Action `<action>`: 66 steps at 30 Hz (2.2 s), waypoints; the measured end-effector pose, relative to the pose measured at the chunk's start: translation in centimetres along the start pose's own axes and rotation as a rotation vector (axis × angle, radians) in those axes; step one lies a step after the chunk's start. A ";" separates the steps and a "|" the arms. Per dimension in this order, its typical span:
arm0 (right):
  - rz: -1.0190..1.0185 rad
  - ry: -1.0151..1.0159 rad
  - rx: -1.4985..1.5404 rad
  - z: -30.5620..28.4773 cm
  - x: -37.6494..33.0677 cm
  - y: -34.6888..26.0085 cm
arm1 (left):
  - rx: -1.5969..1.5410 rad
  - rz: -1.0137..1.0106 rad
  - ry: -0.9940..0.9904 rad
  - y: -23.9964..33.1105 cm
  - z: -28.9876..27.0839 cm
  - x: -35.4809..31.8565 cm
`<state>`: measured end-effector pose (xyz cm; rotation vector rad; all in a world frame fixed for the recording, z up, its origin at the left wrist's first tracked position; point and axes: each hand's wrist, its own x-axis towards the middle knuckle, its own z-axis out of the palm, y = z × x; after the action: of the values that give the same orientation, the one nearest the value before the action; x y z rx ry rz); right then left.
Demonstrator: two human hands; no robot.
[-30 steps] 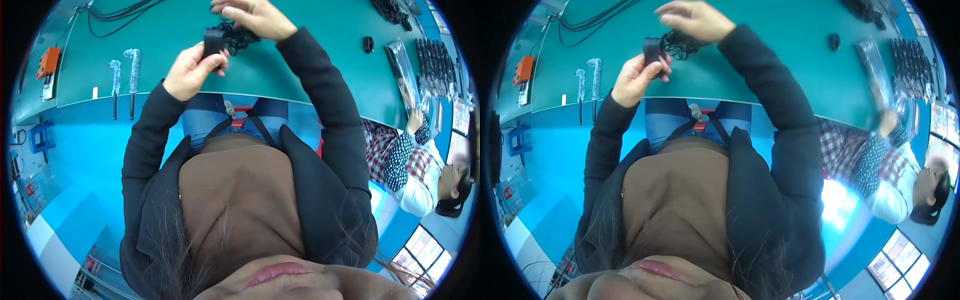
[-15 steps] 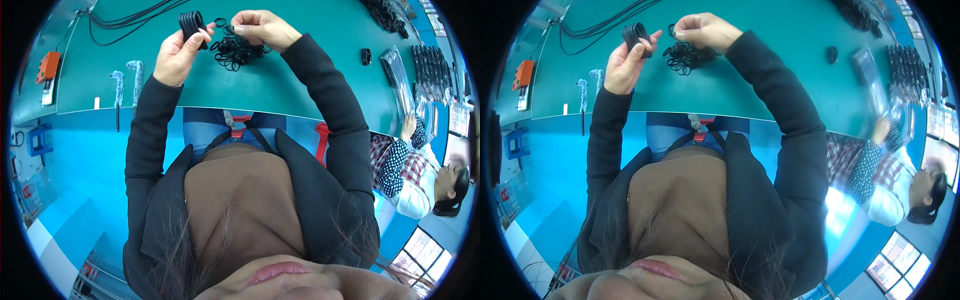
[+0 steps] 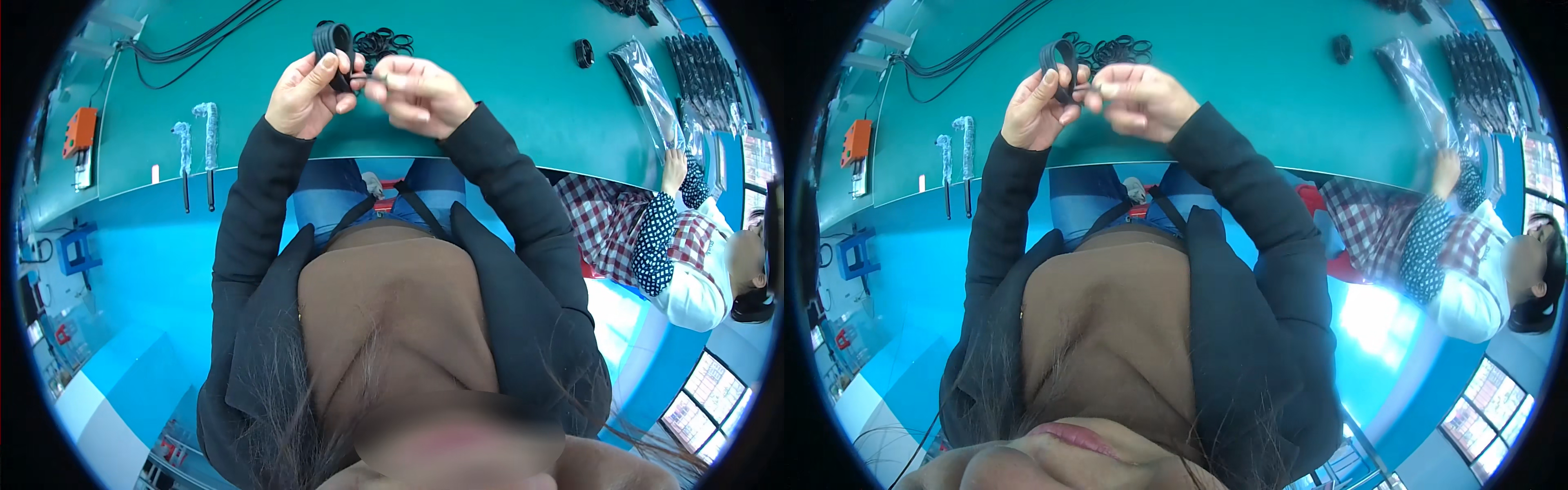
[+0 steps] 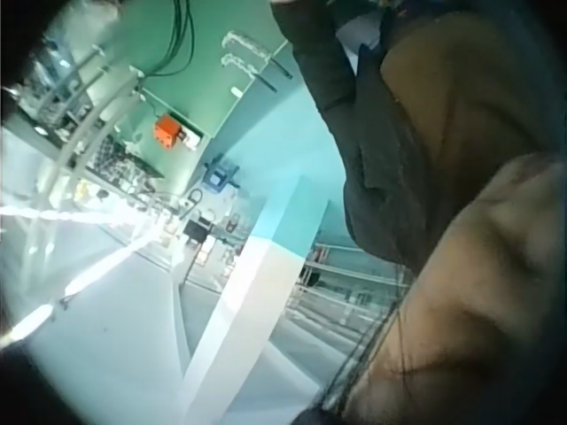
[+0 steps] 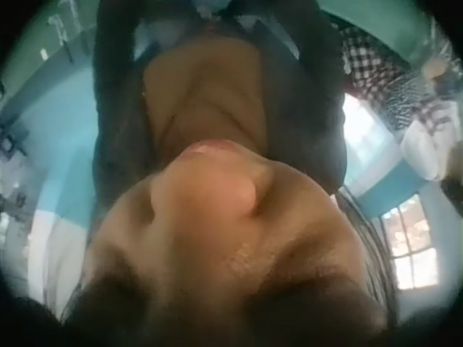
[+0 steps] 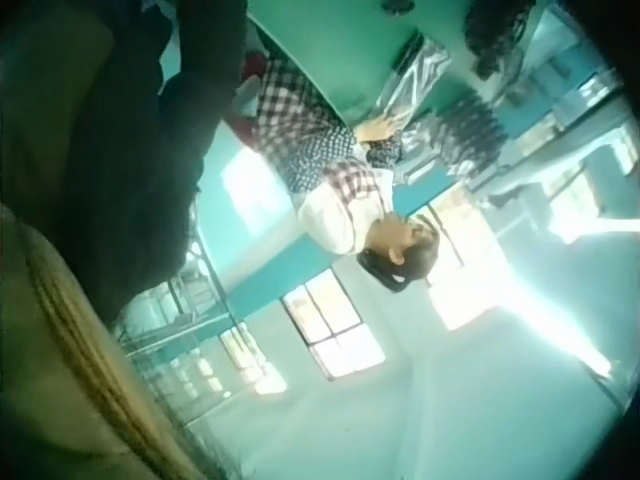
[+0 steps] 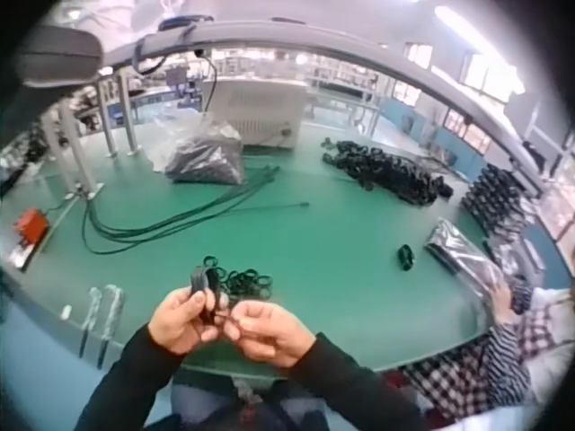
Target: The person winds cables into coils by hand and secures each bundle with a rubber band.
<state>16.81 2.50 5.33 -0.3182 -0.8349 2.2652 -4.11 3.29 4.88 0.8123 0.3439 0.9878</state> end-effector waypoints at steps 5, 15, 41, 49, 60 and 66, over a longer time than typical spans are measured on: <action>0.117 0.005 -0.564 0.4 -2.2 -0.5 | 0.155 -0.151 -0.082 -0.4 0.9 -1.2; -0.343 0.083 -1.753 0.7 -3.5 -6.4 | 0.352 -0.262 -0.096 -0.5 2.2 -1.7; -0.009 0.359 -0.414 0.4 -2.1 -4.1 | 0.337 -0.121 -0.154 1.4 3.8 -2.1; -0.214 0.155 -1.135 1.8 -0.9 -3.2 | 0.461 -0.160 -0.199 -0.9 3.1 -1.3; -0.250 0.336 -1.385 0.2 0.6 -1.2 | 0.392 -0.188 -0.168 -2.0 2.4 -1.0; -0.346 0.374 -1.514 -1.0 0.3 -0.6 | 0.296 -0.161 -0.007 -2.1 1.6 -1.8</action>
<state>17.36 3.52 4.97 -1.0811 -2.0180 0.8200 -2.87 0.45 4.21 1.0386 0.5499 0.7927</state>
